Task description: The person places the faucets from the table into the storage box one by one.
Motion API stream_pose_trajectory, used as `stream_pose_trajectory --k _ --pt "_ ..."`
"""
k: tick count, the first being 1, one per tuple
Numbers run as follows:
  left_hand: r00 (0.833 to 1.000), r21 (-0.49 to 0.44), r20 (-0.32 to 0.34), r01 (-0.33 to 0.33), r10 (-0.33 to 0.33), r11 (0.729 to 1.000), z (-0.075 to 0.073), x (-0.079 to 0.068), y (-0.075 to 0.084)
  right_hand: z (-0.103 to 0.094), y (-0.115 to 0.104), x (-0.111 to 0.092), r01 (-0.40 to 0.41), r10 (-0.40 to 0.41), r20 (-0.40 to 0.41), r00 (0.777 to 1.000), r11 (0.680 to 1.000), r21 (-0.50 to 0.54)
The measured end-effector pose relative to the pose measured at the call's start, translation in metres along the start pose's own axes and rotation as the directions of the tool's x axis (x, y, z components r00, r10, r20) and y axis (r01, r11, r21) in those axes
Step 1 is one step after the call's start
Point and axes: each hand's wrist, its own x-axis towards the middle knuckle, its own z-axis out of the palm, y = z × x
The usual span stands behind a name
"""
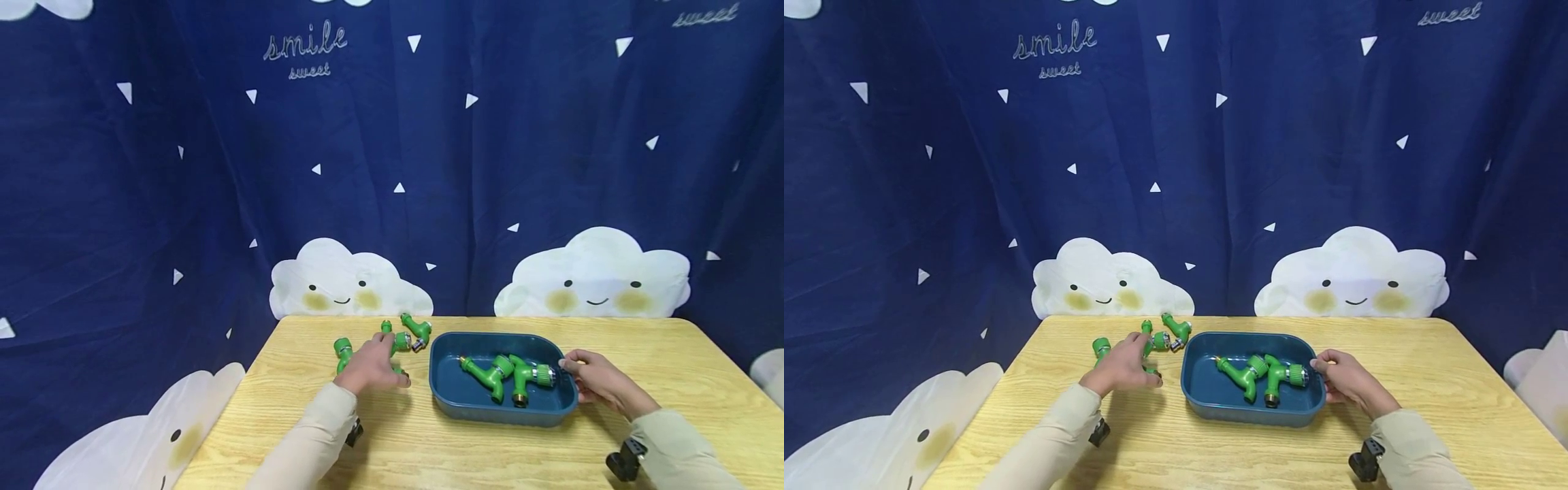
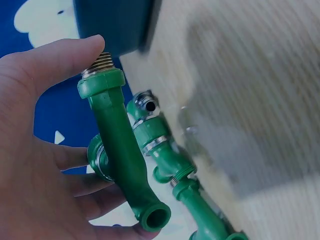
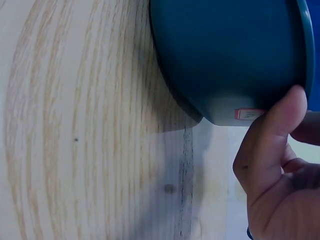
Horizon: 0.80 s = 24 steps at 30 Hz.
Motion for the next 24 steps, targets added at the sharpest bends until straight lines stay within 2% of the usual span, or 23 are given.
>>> stream_pose_trajectory --k 4,12,18,24 --pt "0.999 0.008 -0.032 -0.003 0.003 1.0 -0.007 -0.002 -0.001 0.0 0.001 -0.001 -0.002 0.002 -0.002 1.0 1.0 0.003" --pt "0.997 -0.035 -0.074 -0.019 0.017 0.999 -0.016 -0.003 -0.003 0.001 -0.001 0.0 -0.02 0.02 -0.012 1.0 1.0 0.007" --pt "0.995 -0.053 -0.098 -0.038 0.032 0.998 -0.028 -0.006 0.001 -0.001 -0.001 0.002 -0.019 0.019 0.002 1.0 1.0 -0.007" --pt "0.992 -0.049 -0.113 -0.057 0.051 0.997 -0.033 -0.009 0.007 -0.003 -0.002 0.001 -0.023 0.023 0.007 1.0 0.999 -0.031"
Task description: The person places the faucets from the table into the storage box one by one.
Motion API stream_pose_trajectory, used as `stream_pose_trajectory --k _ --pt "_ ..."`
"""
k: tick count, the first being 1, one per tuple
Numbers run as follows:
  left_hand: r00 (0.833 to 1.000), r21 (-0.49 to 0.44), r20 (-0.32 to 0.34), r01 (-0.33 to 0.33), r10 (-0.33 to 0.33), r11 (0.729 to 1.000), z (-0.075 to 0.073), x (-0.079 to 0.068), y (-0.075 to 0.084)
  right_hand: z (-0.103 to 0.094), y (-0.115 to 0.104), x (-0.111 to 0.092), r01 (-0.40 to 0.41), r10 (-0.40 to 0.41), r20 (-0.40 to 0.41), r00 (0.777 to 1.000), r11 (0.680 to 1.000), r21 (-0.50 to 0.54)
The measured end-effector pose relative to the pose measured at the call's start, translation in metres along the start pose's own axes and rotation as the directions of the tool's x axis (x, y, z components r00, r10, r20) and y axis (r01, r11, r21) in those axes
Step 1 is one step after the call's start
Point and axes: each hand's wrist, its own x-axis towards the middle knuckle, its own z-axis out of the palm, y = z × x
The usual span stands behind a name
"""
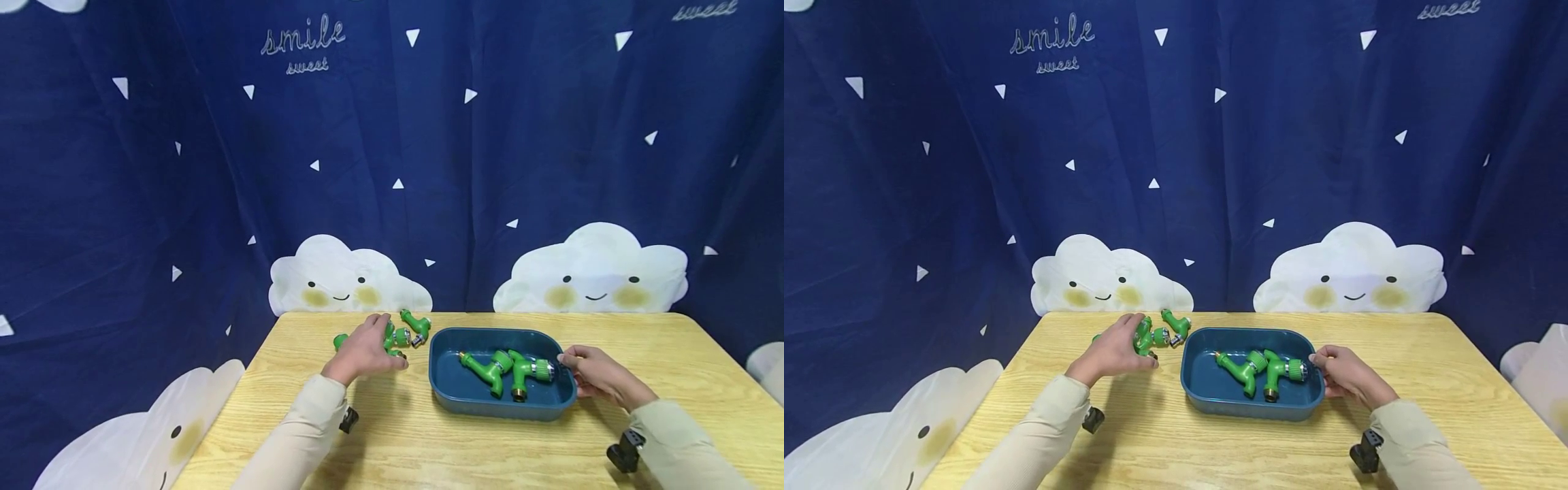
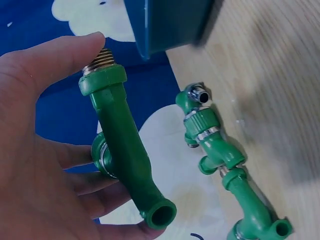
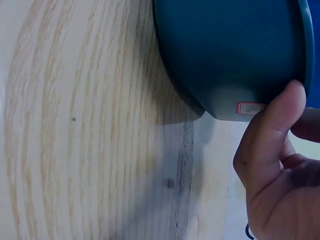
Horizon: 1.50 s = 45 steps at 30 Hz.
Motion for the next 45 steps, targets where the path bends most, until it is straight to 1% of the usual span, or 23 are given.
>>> stream_pose_trajectory --k 4,7,12,16,19,24,27,29,32,37,40,45 --pt "1.0 -0.002 0.003 -0.011 0.011 1.0 -0.005 -0.001 0.005 0.0 -0.002 0.0 -0.011 0.011 -0.002 1.0 1.0 -0.016" --pt "1.0 0.014 0.012 -0.027 0.027 1.0 -0.008 0.0 0.01 0.0 -0.003 0.001 -0.016 0.016 -0.003 1.0 1.0 -0.022" --pt "0.998 0.056 0.01 -0.067 0.067 0.996 -0.015 0.004 0.017 0.002 -0.003 0.001 -0.008 0.008 -0.007 1.0 0.999 -0.032" --pt "0.997 0.064 -0.001 -0.077 0.077 0.995 -0.019 0.009 0.023 0.005 -0.004 0.002 0.012 -0.012 -0.002 1.0 0.999 -0.045" --pt "0.995 0.062 0.015 -0.095 0.095 0.994 -0.019 0.015 0.033 0.005 -0.005 0.001 0.02 -0.021 -0.007 1.0 0.998 -0.062" --pt "0.99 0.097 0.048 -0.133 0.129 0.986 -0.02 0.024 0.057 0.004 -0.004 0.002 0.011 -0.011 -0.015 1.0 0.998 -0.054" --pt "0.99 0.126 0.063 -0.132 0.124 0.983 -0.019 0.026 0.067 0.004 -0.003 0.002 0.012 -0.012 -0.007 1.0 0.999 -0.049" --pt "0.99 0.128 0.07 -0.128 0.12 0.983 -0.02 0.026 0.071 0.004 -0.002 0.002 0.009 -0.009 -0.008 1.0 0.999 -0.048" --pt "0.991 0.131 0.072 -0.125 0.117 0.983 -0.019 0.026 0.073 0.004 -0.001 0.002 0.009 -0.009 -0.006 1.0 0.999 -0.048" --pt "0.988 0.107 0.088 -0.135 0.125 0.985 -0.018 0.025 0.074 0.001 -0.001 0.0 0.014 -0.013 0.009 1.0 0.999 -0.047" --pt "0.987 0.101 0.103 -0.132 0.122 0.986 -0.017 0.026 0.074 0.001 -0.003 0.0 0.002 -0.002 0.007 1.0 0.999 -0.041" --pt "0.986 0.098 0.116 -0.13 0.119 0.987 -0.015 0.027 0.077 0.002 -0.005 0.0 0.005 -0.005 -0.001 1.0 0.999 -0.05"
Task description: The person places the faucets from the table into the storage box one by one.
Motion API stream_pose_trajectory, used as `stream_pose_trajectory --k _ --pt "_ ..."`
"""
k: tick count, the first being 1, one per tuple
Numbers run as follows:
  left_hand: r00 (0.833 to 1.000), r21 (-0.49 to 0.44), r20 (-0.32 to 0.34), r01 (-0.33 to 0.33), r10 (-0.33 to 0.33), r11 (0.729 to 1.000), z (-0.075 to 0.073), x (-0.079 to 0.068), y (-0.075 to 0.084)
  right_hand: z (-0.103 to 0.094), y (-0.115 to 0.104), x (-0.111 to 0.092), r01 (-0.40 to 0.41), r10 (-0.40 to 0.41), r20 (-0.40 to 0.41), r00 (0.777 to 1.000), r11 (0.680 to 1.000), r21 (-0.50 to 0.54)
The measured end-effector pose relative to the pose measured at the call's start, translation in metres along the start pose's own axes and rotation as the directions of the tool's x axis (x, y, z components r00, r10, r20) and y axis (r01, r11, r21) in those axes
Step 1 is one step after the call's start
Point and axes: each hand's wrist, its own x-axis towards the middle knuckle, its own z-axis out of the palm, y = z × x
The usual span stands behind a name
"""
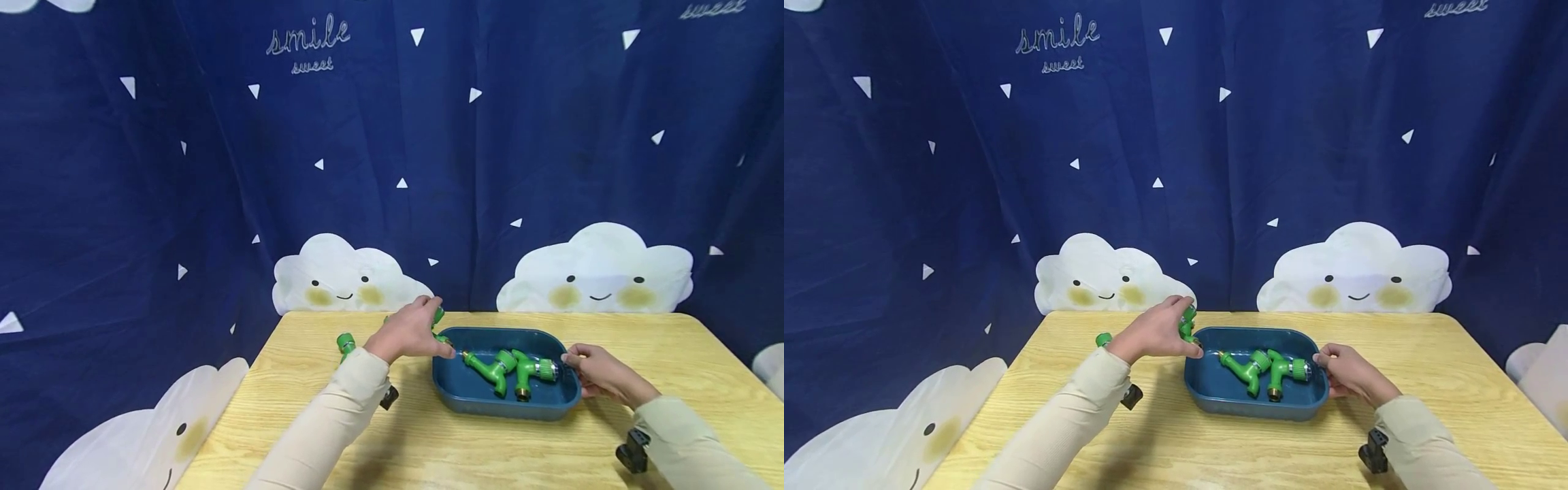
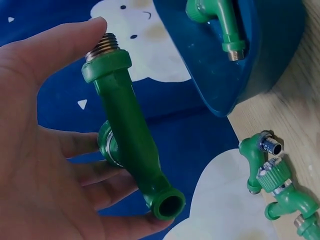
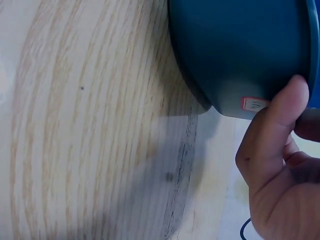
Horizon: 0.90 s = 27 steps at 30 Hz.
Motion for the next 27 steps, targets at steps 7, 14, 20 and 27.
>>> stream_pose_trajectory --k 7,14,20,27 --pt "0.999 0.021 0.05 -0.023 0.022 1.0 0.003 0.005 0.012 0.0 0.004 0.001 0.002 -0.002 -0.002 1.0 1.0 0.003" --pt "0.993 0.037 0.112 -0.026 0.021 0.999 0.009 0.01 0.021 0.001 0.005 0.001 0.006 -0.006 -0.016 1.0 1.0 0.005" --pt "0.99 0.022 0.138 -0.022 0.019 1.0 0.015 0.014 0.023 0.003 0.002 -0.001 0.008 -0.008 -0.01 1.0 1.0 0.011" --pt "0.98 0.046 0.191 -0.061 0.051 0.997 0.022 0.02 0.026 0.003 0.001 -0.002 -0.013 0.013 -0.026 1.0 1.0 0.004"
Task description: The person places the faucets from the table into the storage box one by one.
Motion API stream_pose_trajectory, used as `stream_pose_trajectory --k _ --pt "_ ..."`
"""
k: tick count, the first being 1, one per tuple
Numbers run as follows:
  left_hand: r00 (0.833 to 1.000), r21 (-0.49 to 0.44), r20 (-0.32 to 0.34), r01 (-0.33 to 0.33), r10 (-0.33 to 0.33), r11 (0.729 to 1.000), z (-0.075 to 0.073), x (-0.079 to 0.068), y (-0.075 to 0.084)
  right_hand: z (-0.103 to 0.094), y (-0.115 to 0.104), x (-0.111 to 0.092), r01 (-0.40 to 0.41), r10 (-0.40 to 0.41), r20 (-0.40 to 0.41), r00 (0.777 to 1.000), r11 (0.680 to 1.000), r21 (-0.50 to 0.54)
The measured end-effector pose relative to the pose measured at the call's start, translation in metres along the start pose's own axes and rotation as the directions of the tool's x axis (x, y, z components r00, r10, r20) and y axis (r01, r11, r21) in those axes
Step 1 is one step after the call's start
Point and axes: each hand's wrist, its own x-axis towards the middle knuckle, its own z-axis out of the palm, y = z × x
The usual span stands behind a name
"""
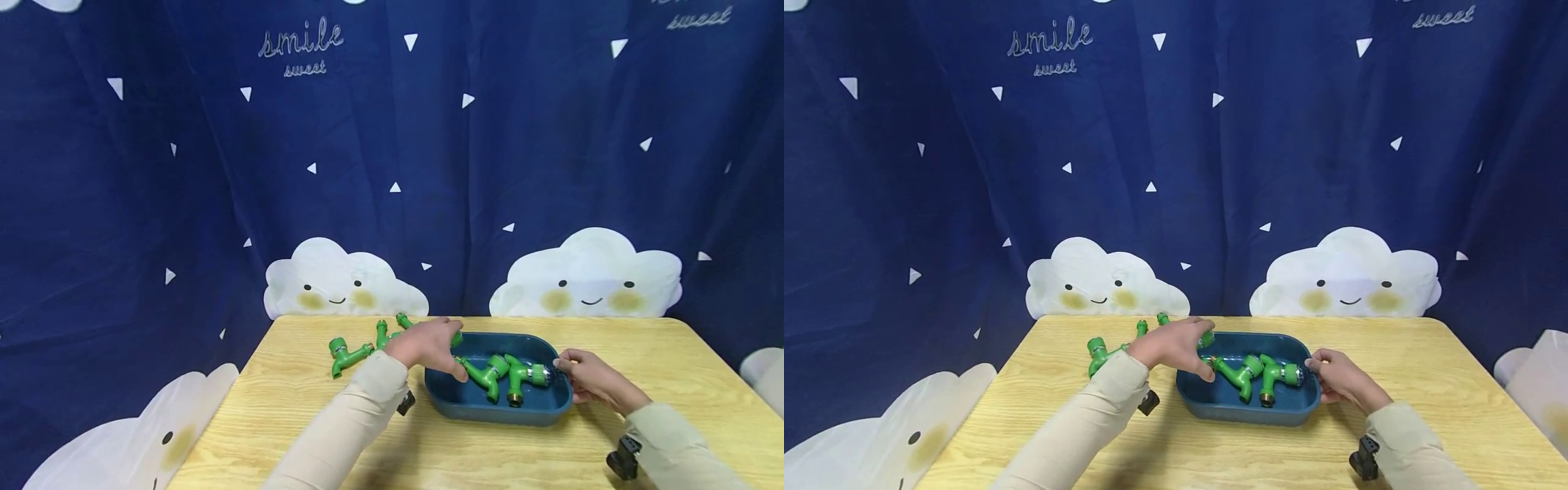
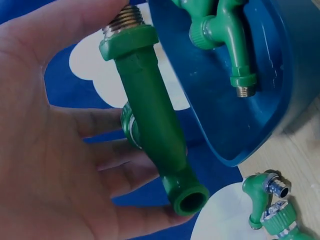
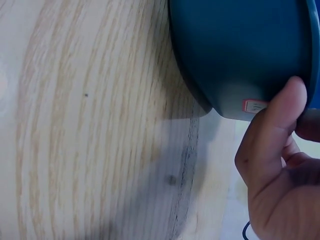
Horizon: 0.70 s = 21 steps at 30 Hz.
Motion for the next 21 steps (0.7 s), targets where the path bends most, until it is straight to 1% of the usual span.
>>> stream_pose_trajectory --k 5,10,17,21 --pt "1.0 0.005 0.001 -0.014 0.014 1.0 0.0035 0.0 0.0005 0.0015 -0.0014 0.0019 -0.012 0.012 -0.008 1.0 1.0 -0.017" --pt "1.0 -0.011 0.012 -0.014 0.014 1.0 0.0069 0.0002 0.0017 0.0012 0.0011 0.0008 -0.012 0.012 -0.001 1.0 1.0 -0.019" --pt "0.999 -0.015 0.01 -0.031 0.031 0.999 0.0055 0.0022 0.0013 -0.0017 0.0001 -0.0004 -0.016 0.016 0.005 1.0 1.0 -0.021" --pt "0.999 -0.024 0.018 -0.026 0.026 0.999 0.0056 0.0017 0.0006 0.0003 0.0001 0.0004 -0.02 0.02 0.003 1.0 1.0 -0.017"
